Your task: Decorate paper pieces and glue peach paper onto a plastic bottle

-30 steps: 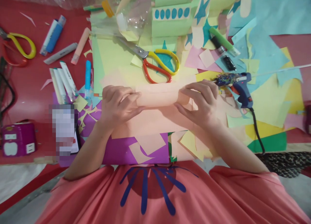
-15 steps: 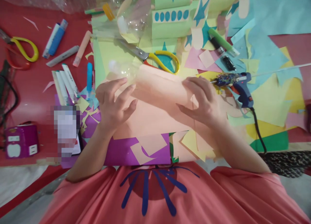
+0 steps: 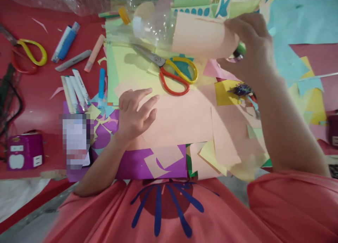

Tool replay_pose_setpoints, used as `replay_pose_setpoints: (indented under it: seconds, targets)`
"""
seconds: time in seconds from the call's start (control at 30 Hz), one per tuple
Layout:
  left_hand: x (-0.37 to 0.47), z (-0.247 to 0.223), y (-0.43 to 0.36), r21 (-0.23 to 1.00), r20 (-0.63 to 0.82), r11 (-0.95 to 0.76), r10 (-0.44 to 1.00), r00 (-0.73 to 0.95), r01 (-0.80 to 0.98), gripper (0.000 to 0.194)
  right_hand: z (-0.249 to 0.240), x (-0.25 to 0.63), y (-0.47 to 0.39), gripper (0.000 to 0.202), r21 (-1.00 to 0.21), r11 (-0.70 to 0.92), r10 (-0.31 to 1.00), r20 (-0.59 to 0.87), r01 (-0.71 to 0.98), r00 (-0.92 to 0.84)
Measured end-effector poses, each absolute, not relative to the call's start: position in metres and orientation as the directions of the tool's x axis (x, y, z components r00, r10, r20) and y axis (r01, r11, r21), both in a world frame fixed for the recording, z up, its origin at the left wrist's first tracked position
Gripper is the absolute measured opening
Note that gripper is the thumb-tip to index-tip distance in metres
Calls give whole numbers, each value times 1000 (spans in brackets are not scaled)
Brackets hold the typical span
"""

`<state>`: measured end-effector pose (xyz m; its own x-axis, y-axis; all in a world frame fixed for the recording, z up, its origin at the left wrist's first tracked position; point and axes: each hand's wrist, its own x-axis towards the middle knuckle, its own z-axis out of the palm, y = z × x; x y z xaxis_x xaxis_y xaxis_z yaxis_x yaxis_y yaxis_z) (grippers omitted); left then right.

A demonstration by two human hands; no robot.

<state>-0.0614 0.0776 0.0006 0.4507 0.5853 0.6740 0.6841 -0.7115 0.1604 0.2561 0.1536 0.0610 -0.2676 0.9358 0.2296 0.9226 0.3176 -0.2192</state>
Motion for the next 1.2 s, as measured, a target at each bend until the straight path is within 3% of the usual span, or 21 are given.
replay_pose_setpoints:
  seconds: [0.1,0.27,0.43,0.5,0.53,0.63,0.73,0.83,1.0,1.2]
  targets:
    - [-62,0,78,137,646,-706,596,478,695,38,52,248,170,55,-202,389,919,149,899,-364]
    - [-61,1,75,232,534,-682,685,496,694,30,39,244,184,57,-257,437,897,199,862,-395]
    - [-62,4,78,251,527,-670,700,482,698,20,54,234,175,76,-116,289,957,71,950,-283]
    - [-63,4,79,297,490,-628,747,450,719,20,62,224,162,83,-86,269,960,107,959,-259]
    - [-64,3,80,320,476,-607,767,431,727,21,64,219,154,78,-86,292,946,171,952,-275]
    - [-65,3,82,386,456,-560,807,376,733,24,64,198,133,33,-64,408,880,293,911,-374]
    - [-67,2,84,446,424,-515,842,334,732,25,49,181,126,23,-64,396,918,45,916,-394]
    - [-74,-4,89,475,353,-438,889,291,764,27,24,173,136,32,-54,353,932,-70,934,-356]
    - [-93,-29,99,460,343,-336,921,184,822,47,-10,175,163,46,-212,409,912,57,888,-407]
    - [-100,-37,102,493,272,-265,952,143,829,64,22,177,129,48,-245,306,946,-32,920,-323]
